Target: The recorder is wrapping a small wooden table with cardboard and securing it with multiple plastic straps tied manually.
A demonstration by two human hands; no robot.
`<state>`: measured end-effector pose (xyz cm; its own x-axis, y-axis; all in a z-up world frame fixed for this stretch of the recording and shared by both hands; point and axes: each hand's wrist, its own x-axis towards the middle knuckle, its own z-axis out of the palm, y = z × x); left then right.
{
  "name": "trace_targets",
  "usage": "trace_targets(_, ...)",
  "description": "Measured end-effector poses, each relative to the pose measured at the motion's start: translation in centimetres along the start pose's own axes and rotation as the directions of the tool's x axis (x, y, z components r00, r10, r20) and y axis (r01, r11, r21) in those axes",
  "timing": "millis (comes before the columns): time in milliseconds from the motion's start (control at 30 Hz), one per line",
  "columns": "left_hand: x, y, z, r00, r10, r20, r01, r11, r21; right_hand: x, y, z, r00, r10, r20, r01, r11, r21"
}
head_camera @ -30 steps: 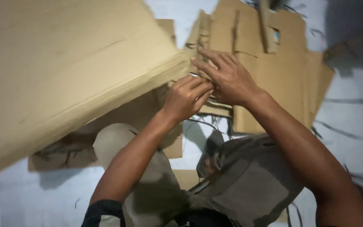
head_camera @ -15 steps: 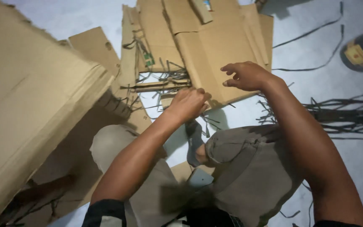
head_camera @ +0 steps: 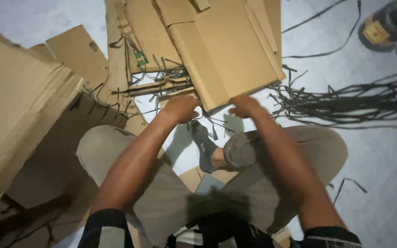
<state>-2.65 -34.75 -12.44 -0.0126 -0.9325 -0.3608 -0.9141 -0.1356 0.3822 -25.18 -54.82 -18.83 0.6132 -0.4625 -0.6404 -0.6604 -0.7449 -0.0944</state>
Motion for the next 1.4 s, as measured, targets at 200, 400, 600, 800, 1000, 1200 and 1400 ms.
trace_targets(200,0.8,0.0,-0.6,0.996,-0.013,0.090,0.014,1.000,-0.011,-1.6,-6.0,6.2,0.995,0.084,-0.058,-0.045,0.872,0.487)
trace_targets(400,3.2,-0.3,0.9,0.994,0.011,0.111,-0.009,1.000,-0.020,5.5,-5.8,13.2,0.904,0.415,0.101,-0.124,0.030,0.992)
trace_targets(600,3.4,-0.4,1.6,0.991,0.010,0.132,-0.009,1.000,-0.005,4.5,-8.0,5.0,0.928,0.374,-0.006,-0.152,0.392,0.908)
trace_targets(800,3.6,-0.5,1.8,0.988,0.024,0.152,-0.024,1.000,-0.003,7.1,-1.2,5.9,0.883,0.464,-0.073,-0.123,0.379,0.917)
trace_targets(1000,5.4,0.1,3.3,0.979,0.055,0.195,-0.062,0.998,0.025,7.0,8.4,15.1,0.699,0.714,-0.040,-0.412,0.448,0.793)
trace_targets(1200,5.3,1.7,2.6,0.969,0.129,0.209,-0.134,0.991,0.011,1.2,11.3,16.0,0.536,0.831,0.148,-0.541,0.204,0.816)
trace_targets(1400,3.6,2.7,1.7,0.966,0.116,0.232,-0.125,0.992,0.024,1.0,15.0,16.3,0.464,0.875,0.139,-0.499,0.128,0.857)
